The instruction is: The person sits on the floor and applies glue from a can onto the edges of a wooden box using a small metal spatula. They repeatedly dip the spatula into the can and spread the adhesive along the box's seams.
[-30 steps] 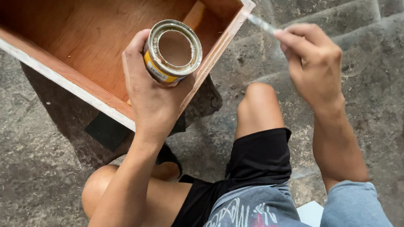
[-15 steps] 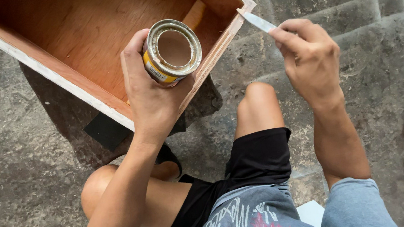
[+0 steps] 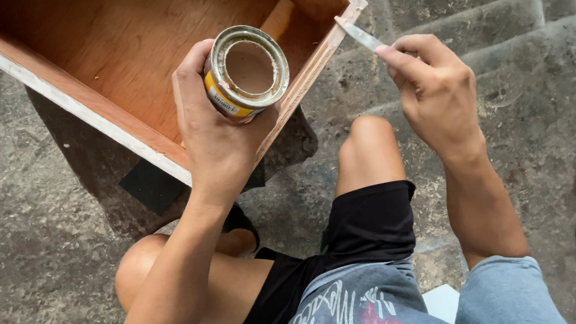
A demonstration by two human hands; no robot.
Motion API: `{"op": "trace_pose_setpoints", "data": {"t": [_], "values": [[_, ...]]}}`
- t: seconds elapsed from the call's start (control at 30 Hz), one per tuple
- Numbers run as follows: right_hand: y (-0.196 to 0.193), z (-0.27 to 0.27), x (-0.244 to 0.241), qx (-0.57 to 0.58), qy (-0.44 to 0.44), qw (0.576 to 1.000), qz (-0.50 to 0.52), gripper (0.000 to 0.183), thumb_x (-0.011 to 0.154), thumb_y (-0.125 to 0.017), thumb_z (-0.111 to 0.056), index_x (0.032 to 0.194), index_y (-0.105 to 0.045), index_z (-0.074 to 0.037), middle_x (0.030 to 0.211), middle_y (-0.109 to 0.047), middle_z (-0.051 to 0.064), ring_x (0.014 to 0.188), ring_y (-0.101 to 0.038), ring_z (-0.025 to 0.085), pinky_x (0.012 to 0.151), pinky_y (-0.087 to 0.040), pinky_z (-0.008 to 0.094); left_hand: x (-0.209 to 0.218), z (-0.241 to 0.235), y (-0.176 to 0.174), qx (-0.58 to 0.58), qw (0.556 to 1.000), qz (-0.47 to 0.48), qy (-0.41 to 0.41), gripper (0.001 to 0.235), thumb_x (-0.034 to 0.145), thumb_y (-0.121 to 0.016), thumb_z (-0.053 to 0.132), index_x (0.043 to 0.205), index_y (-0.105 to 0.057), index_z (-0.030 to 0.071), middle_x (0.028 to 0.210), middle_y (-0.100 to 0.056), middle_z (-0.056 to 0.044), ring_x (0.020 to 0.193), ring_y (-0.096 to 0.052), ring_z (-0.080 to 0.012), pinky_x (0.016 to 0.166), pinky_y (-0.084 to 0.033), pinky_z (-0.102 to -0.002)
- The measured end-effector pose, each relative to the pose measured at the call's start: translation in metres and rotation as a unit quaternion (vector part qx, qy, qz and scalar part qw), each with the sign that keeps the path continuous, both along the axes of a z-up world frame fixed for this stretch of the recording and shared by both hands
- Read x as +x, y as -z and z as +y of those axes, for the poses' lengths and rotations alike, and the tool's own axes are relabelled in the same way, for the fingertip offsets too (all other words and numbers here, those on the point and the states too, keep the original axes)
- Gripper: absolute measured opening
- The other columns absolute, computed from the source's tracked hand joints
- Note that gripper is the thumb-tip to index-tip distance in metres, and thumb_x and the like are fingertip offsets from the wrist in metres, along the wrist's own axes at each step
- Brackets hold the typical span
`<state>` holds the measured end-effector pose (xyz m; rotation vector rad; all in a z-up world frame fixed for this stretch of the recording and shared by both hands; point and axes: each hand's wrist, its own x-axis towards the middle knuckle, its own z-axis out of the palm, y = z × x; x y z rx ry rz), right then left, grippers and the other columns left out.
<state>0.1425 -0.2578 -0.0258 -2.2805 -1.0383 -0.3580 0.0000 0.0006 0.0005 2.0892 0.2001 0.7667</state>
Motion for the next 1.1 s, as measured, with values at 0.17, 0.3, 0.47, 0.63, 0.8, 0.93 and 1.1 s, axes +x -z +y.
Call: {"op": "trace_pose_setpoints", "data": {"t": [0.17,0.3,0.47,0.63,0.8,0.93,1.1], "values": [[0.000,0.003,0.006,0.011,0.037,0.999,0.010,0.027,0.104,-0.070,0.007,0.128,-0.076,-0.004,0.120,-0.071,0.013,0.089,-0.070,0.020,0.077,-0.058,0.033,0.000,0.000,-0.001,-0.005,1.000,-0.002,-0.002,0.075,0.088,-0.094,0.003,0.143,-0.043,0.007,0.134,-0.053,-0.010,0.129,-0.056,-0.0254,0.111,-0.050,-0.035],[0.003,0.004,-0.001,-0.007,-0.004,1.000,-0.010,0.022,0.104,-0.072,0.004,0.124,-0.076,-0.005,0.117,-0.071,0.010,0.094,-0.071,0.020,0.080,-0.058,0.032,0.000,0.000,-0.001,-0.006,1.000,-0.002,-0.003,0.076,0.088,-0.094,0.003,0.143,-0.043,0.006,0.134,-0.053,-0.010,0.130,-0.056,-0.0254,0.111,-0.049,-0.035],[0.004,0.000,0.005,0.030,-0.002,0.999,0.024,0.031,0.104,-0.065,0.007,0.131,-0.075,-0.005,0.120,-0.070,0.012,0.095,-0.071,0.020,0.079,-0.060,0.029,0.000,0.001,-0.001,0.003,1.000,-0.002,-0.002,0.074,0.088,-0.093,0.003,0.143,-0.043,0.006,0.134,-0.053,-0.010,0.129,-0.056,-0.0257,0.111,-0.049,-0.036],[0.004,0.003,0.002,-0.003,0.020,1.000,-0.017,0.025,0.103,-0.069,0.007,0.125,-0.075,-0.002,0.117,-0.070,0.012,0.095,-0.071,0.021,0.080,-0.058,0.033,0.000,0.001,0.000,0.001,1.000,-0.001,-0.001,0.072,0.089,-0.093,0.003,0.143,-0.044,0.006,0.134,-0.053,-0.010,0.129,-0.056,-0.0253,0.111,-0.049,-0.035],[0.001,0.002,-0.012,0.008,-0.011,1.000,0.011,0.031,0.099,-0.070,0.007,0.127,-0.076,-0.005,0.116,-0.070,0.012,0.095,-0.071,0.021,0.080,-0.060,0.033,0.000,0.001,0.000,0.005,1.000,-0.006,-0.003,0.071,0.090,-0.091,0.002,0.142,-0.044,0.006,0.134,-0.054,-0.010,0.129,-0.057,-0.0244,0.112,-0.049,-0.035],[-0.002,0.008,-0.004,0.018,0.024,0.999,0.025,0.032,0.101,-0.068,0.010,0.128,-0.075,-0.006,0.118,-0.071,0.011,0.094,-0.071,0.019,0.079,-0.061,0.031,-0.002,0.003,-0.005,-0.008,1.000,0.007,0.009,0.074,0.090,-0.089,0.002,0.145,-0.041,0.005,0.135,-0.053,-0.011,0.131,-0.057,-0.0246,0.113,-0.049,-0.036],[0.004,0.013,-0.017,0.076,-0.030,0.996,0.044,0.029,0.099,-0.071,0.007,0.125,-0.074,-0.004,0.117,-0.070,0.012,0.098,-0.071,0.021,0.081,-0.060,0.032,-0.002,0.002,-0.005,-0.017,1.000,0.011,-0.002,0.073,0.089,-0.089,0.000,0.145,-0.042,0.006,0.134,-0.054,-0.010,0.129,-0.059,-0.0238,0.112,-0.050,-0.035]]}}
